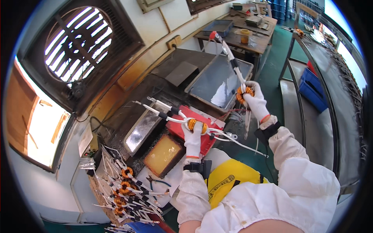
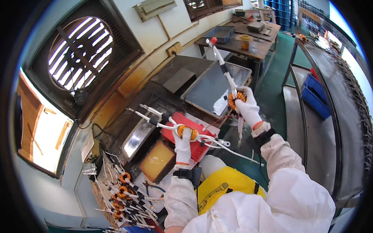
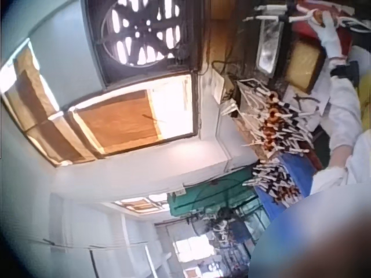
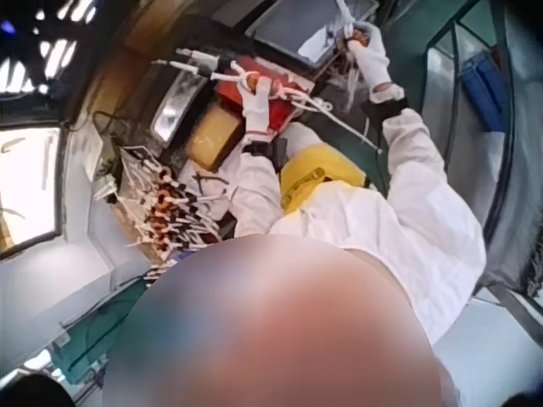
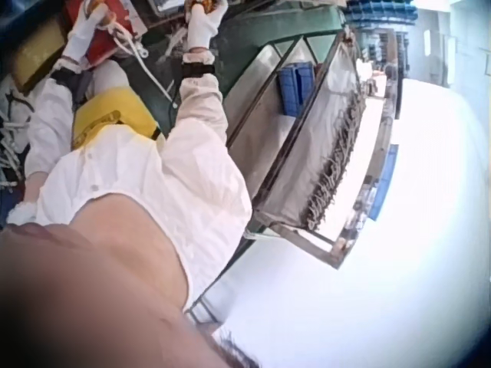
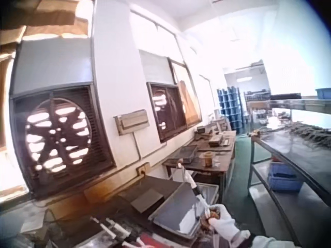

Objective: Dipping lead ends of copper coils into a molten solder bath and organizing them on a metal rack.

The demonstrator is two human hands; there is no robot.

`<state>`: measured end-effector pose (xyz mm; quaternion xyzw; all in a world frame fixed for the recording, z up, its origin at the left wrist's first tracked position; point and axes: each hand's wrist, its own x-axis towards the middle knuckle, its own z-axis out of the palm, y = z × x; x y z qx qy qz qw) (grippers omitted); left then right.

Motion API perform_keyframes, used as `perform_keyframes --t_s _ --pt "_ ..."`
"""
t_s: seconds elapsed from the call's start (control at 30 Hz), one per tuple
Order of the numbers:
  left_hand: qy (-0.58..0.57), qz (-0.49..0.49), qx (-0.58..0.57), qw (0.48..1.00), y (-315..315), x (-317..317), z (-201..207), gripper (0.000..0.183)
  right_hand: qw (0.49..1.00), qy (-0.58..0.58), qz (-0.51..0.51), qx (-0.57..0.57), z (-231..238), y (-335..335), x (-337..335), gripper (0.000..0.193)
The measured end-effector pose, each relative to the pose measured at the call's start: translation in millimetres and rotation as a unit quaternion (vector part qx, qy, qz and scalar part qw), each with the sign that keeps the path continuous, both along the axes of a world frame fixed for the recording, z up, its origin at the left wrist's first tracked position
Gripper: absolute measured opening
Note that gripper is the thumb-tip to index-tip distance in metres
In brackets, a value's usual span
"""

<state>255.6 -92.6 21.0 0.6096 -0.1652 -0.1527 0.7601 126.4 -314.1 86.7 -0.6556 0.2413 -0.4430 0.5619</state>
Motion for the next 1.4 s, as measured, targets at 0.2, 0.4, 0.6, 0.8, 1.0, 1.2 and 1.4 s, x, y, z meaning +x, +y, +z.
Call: perform_keyframes --t_s 0.2,0.4,0.6,0.8,1.0,1.2,1.4 --pt "-0.045 -0.011 0.074 0.996 -10 -2 0 0.069 0.997 0.055 -0.043 -0.044 6 -61 -40 0.043" --pt "-0.096 0.004 0.140 0.985 -9 -7 -1 0.075 0.928 0.307 -0.026 -0.210 4 -74 -70 0.022" --pt "-0.080 -0.021 0.117 0.990 -8 -7 0 0.074 0.852 0.442 0.021 -0.280 -7 -60 -69 0.019" --pt "-0.090 -0.022 0.124 0.988 -6 -5 -4 0.074 0.828 0.469 0.046 -0.304 -9 -58 -54 0.019" --pt "-0.052 -0.041 0.096 0.993 -5 -3 -11 0.075 0.821 0.468 0.047 -0.323 -19 -66 -46 0.017" --pt "-0.100 -0.020 0.097 0.990 -5 -5 -6 0.073 0.810 0.488 0.061 -0.320 -18 -66 -44 0.018" --pt "-0.078 -0.024 0.102 0.991 -7 -10 -3 0.066 0.800 0.498 0.051 -0.331 6 -80 -66 0.020"
